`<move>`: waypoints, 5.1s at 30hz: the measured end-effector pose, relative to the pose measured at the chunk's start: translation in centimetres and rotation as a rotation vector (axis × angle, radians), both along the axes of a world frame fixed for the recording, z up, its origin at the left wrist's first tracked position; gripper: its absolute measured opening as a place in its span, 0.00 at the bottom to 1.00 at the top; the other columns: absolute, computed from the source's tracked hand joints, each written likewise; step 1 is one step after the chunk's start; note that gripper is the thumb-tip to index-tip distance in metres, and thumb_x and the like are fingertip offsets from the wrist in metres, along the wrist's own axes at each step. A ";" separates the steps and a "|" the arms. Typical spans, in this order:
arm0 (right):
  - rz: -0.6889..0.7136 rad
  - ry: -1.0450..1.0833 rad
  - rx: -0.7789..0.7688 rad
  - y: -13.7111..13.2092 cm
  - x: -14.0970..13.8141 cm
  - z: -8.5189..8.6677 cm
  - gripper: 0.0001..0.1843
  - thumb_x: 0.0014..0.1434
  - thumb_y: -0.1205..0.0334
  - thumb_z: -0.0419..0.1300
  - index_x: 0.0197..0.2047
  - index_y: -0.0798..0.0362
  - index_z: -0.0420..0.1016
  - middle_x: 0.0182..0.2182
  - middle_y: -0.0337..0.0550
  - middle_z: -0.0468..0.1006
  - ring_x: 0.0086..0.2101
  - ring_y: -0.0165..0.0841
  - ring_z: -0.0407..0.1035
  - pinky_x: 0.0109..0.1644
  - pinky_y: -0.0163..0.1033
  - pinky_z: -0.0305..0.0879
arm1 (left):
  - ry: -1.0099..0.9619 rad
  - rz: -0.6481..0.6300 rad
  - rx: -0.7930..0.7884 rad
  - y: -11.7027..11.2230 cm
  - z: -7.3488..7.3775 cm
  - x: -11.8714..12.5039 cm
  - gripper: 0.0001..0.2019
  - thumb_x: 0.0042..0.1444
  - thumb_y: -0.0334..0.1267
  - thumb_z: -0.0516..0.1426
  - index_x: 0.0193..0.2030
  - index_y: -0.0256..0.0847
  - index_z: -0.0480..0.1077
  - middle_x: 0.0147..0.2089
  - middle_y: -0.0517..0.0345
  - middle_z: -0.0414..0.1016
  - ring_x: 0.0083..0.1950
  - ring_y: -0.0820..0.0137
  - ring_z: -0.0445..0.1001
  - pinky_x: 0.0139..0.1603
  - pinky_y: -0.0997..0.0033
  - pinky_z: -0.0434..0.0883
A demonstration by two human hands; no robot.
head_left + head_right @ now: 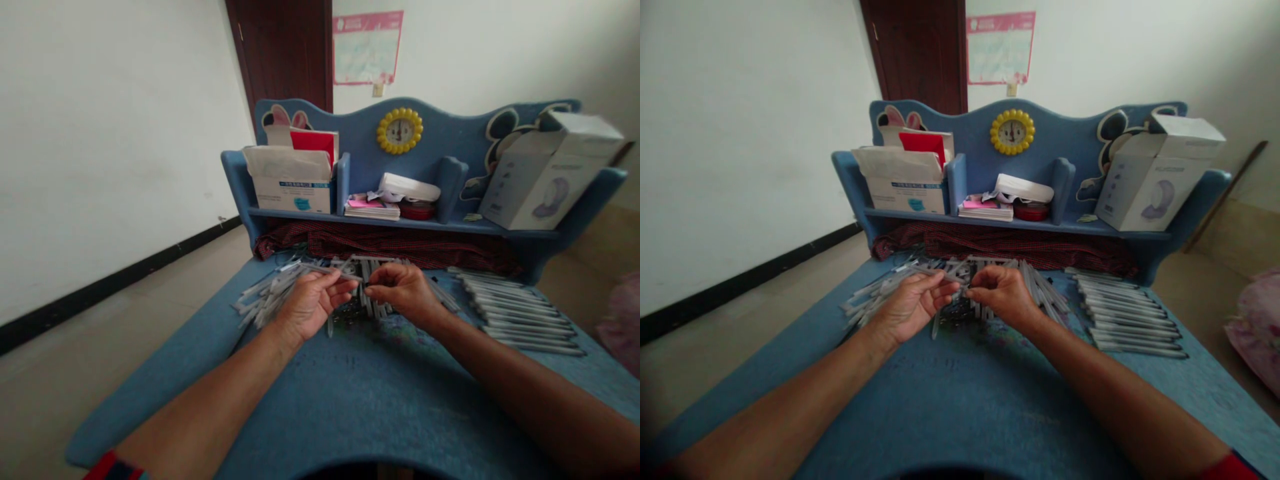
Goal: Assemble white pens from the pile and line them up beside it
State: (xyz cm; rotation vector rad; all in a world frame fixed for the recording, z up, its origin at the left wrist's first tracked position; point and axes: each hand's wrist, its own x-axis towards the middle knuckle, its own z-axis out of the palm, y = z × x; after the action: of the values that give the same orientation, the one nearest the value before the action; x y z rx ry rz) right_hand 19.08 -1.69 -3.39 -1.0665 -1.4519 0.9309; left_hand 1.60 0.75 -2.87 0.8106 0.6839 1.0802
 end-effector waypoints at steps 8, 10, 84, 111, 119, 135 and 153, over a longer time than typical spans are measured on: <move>-0.011 -0.048 0.027 -0.3 0.0 0.1 0.10 0.41 0.59 0.68 0.23 0.54 0.72 0.17 0.34 0.70 0.19 0.24 0.61 0.21 0.31 0.56 | 0.023 0.010 0.001 -0.5 0.2 0.2 0.05 0.57 0.24 0.53 0.32 0.32 0.67 0.28 0.48 0.78 0.30 0.67 0.79 0.26 0.76 0.75; -0.014 -0.074 0.033 -0.3 0.0 0.1 0.10 0.41 0.59 0.67 0.23 0.54 0.72 0.17 0.34 0.70 0.19 0.24 0.61 0.21 0.31 0.55 | 0.022 0.014 0.003 -0.5 0.1 0.2 0.04 0.56 0.25 0.54 0.31 0.32 0.68 0.28 0.48 0.78 0.30 0.67 0.79 0.27 0.76 0.75; -0.065 -0.642 0.335 -1.1 0.3 -1.0 0.13 0.60 0.59 0.54 0.29 0.54 0.75 0.23 0.39 0.74 0.24 0.28 0.65 0.29 0.33 0.57 | 0.047 -0.011 0.005 -0.5 -0.3 0.2 0.04 0.56 0.23 0.53 0.33 0.31 0.67 0.27 0.50 0.77 0.27 0.68 0.78 0.23 0.77 0.74; -0.025 -0.411 0.108 -0.6 0.4 -1.5 0.13 0.56 0.52 0.58 0.37 0.53 0.68 0.16 0.32 0.67 0.18 0.26 0.60 0.21 0.31 0.52 | 0.028 -0.004 0.012 -0.4 -0.3 0.2 0.04 0.57 0.23 0.53 0.33 0.31 0.68 0.27 0.50 0.77 0.27 0.69 0.78 0.23 0.77 0.74; 0.039 -0.393 0.071 -0.9 0.4 -1.1 0.22 0.63 0.49 0.47 0.22 0.53 0.65 0.15 0.38 0.68 0.18 0.27 0.62 0.23 0.33 0.57 | 0.027 -0.011 0.010 -0.5 -0.3 0.3 0.04 0.56 0.23 0.54 0.33 0.31 0.68 0.28 0.50 0.77 0.26 0.70 0.78 0.23 0.77 0.74; 0.011 -0.317 0.057 -0.6 0.3 -1.6 0.12 0.56 0.53 0.58 0.38 0.52 0.66 0.16 0.32 0.68 0.17 0.27 0.62 0.20 0.31 0.54 | 0.036 -0.002 0.030 -0.5 -0.3 0.2 0.03 0.55 0.24 0.55 0.33 0.32 0.68 0.28 0.50 0.77 0.26 0.70 0.78 0.23 0.78 0.74; 0.072 -0.288 0.018 -0.9 -0.1 -1.3 0.16 0.60 0.53 0.52 0.24 0.52 0.64 0.14 0.35 0.68 0.16 0.26 0.62 0.21 0.31 0.57 | 0.047 -0.019 0.059 -0.6 -0.4 0.2 0.03 0.56 0.24 0.54 0.34 0.32 0.67 0.28 0.50 0.77 0.26 0.70 0.78 0.24 0.77 0.74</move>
State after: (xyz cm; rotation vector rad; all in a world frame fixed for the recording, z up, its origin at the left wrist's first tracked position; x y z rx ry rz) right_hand 18.95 -2.60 -4.68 -1.1779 -1.7411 0.8372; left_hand 1.82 0.19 -3.22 0.8934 0.6851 1.0713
